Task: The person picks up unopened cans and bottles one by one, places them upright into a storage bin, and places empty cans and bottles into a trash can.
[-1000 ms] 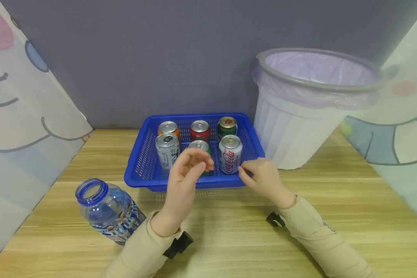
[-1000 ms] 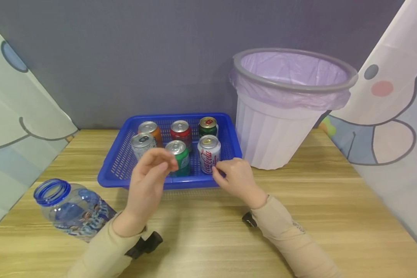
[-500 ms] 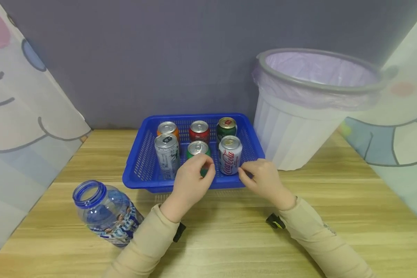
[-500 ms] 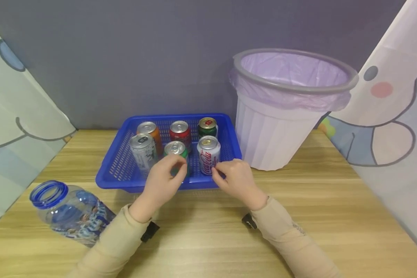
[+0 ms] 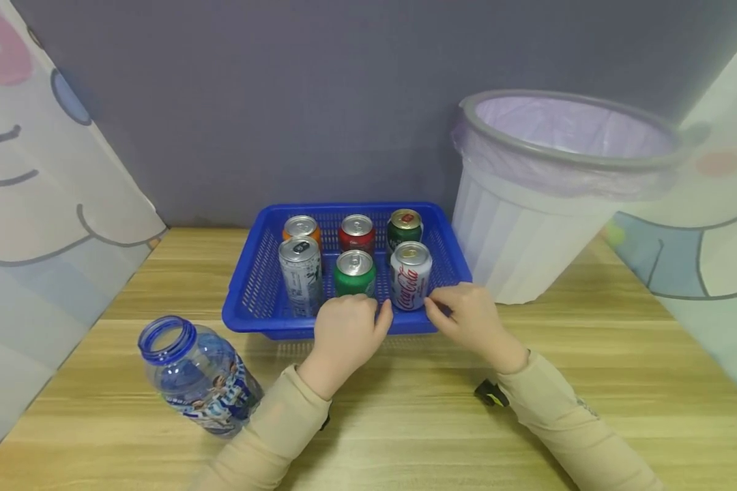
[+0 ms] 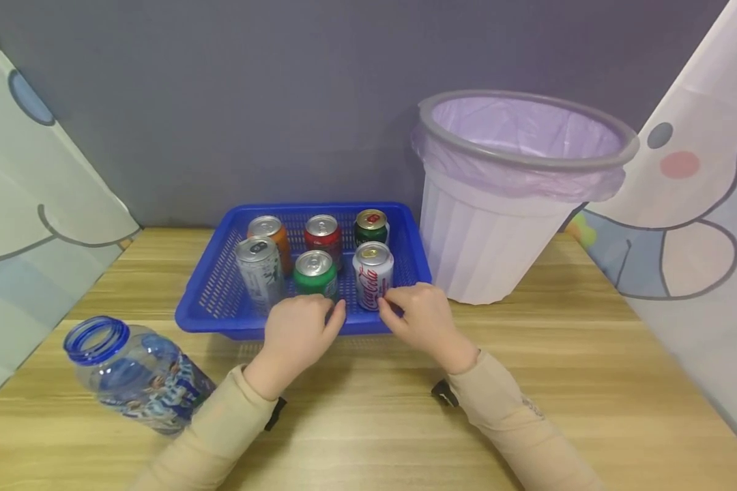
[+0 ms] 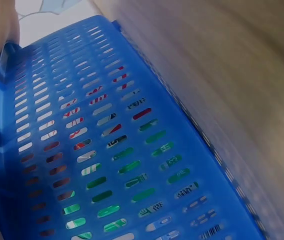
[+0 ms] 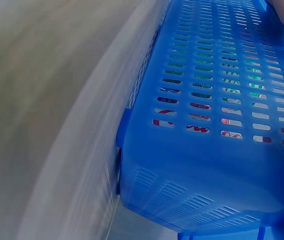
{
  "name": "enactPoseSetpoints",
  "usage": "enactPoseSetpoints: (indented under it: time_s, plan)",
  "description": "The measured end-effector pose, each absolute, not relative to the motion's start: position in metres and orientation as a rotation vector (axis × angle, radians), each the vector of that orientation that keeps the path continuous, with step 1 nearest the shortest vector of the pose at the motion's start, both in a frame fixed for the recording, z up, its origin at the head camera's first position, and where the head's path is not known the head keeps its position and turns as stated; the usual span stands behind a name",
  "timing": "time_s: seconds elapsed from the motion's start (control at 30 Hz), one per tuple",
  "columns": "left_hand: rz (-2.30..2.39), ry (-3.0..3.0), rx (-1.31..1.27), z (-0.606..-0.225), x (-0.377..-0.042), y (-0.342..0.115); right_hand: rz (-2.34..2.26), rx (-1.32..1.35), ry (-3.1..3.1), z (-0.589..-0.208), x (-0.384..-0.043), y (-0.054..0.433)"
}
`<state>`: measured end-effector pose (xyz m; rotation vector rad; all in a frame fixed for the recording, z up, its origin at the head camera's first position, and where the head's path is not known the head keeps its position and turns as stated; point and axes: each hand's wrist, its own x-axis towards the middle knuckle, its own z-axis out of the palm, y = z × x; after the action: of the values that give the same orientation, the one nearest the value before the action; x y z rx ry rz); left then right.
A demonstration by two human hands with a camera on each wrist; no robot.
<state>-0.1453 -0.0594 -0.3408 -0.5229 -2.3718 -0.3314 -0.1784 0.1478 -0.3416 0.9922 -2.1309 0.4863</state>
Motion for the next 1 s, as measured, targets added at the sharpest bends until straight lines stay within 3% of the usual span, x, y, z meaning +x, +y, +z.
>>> enactPoseSetpoints:
  time_s: [0.5,1.0]
  plan:
    - [-0.321,-2.384,-0.523,-0.344,-0.145,-0.059,0.458,1.157,-2.365,-0.326,-0.177,0.153]
    - [-0.334,-2.385,-0.524,-0.344,-0.146,-0.059,0.521,1.249,-2.204,-0.269,-0.188,0.178]
